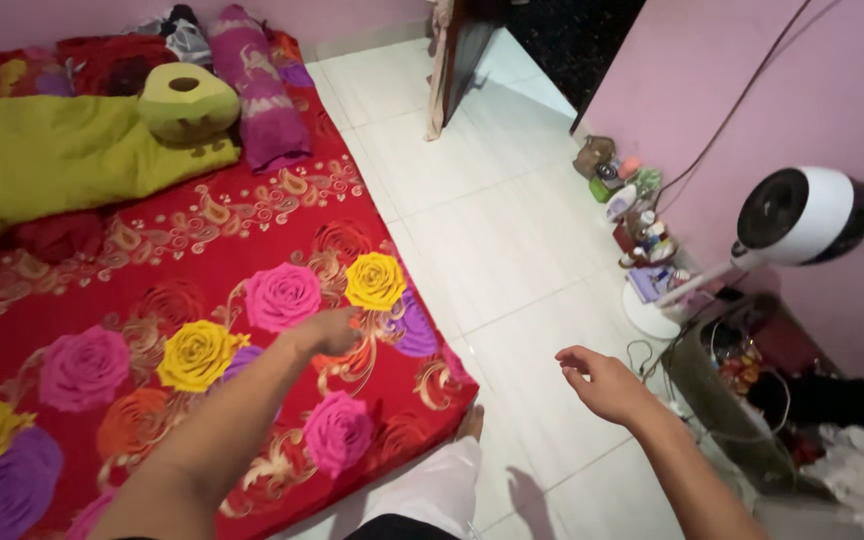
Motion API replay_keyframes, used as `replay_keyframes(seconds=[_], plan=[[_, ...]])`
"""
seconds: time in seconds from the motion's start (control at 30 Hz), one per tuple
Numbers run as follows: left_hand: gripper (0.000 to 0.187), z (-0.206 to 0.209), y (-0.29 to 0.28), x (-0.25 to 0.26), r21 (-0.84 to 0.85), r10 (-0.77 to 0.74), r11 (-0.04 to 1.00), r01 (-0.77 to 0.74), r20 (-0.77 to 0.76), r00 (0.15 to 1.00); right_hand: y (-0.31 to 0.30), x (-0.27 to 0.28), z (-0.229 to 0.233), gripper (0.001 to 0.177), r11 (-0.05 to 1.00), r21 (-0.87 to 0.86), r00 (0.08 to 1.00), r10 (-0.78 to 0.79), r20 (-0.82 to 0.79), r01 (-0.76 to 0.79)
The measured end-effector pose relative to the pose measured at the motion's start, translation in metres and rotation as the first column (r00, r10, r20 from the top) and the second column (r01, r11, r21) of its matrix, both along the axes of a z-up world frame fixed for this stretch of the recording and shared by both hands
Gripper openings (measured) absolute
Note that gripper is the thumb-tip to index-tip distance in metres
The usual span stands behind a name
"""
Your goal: The person sweeps the tiled floor with a broom, then tidies a cluttered bedroom: they pick up a notebook and items from the floor, move a fan, handle a basket of clothes, reposition a mirror, and hang a cloth on the door.
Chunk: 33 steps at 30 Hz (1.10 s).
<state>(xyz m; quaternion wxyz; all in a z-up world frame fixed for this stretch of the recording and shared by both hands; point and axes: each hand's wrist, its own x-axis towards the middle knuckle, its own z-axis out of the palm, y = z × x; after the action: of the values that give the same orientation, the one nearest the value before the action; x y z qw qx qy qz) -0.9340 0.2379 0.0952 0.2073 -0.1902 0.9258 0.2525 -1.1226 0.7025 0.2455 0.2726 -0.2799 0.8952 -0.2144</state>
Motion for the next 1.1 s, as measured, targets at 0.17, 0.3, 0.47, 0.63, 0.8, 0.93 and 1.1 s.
replay_keyframes(seconds=[0.17,0.3,0.47,0.63,0.8,0.93,1.1], plan=[[0.071,0.036,-0.032,-0.109,-0.092,0.086,0.991,-0.100,-0.152,0.985,-0.031,-0.135,-0.003,0.033,0.989,-0.025,0.986,0.143,-0.088,-0.146],[0.071,0.107,-0.050,-0.200,-0.010,0.194,0.980,-0.200,-0.197,0.961,-0.084,-0.258,0.025,0.033,0.992,-0.038,0.984,0.117,-0.135,-0.123],[0.067,0.174,-0.069,-0.312,0.036,0.213,0.976,-0.213,-0.322,0.923,-0.148,-0.373,0.039,0.030,0.960,-0.253,0.979,0.076,-0.188,-0.123],[0.064,0.180,-0.100,-0.425,0.015,0.163,0.984,-0.180,-0.499,0.851,-0.224,-0.471,-0.004,0.030,0.951,-0.256,0.981,0.144,-0.128,-0.173],[0.063,0.157,-0.145,-0.517,0.035,0.169,0.982,-0.185,-0.598,0.783,-0.305,-0.581,-0.036,0.029,0.934,-0.274,0.973,0.221,-0.063,-0.230],[0.062,0.151,-0.190,-0.569,0.095,0.326,0.940,-0.327,-0.527,0.785,-0.372,-0.666,-0.023,0.029,0.912,-0.261,0.948,0.300,-0.102,-0.317],[0.064,0.149,-0.250,-0.629,0.215,0.560,0.826,-0.521,-0.422,0.713,-0.461,-0.762,0.009,0.030,0.932,-0.184,0.950,0.307,-0.054,-0.311]])
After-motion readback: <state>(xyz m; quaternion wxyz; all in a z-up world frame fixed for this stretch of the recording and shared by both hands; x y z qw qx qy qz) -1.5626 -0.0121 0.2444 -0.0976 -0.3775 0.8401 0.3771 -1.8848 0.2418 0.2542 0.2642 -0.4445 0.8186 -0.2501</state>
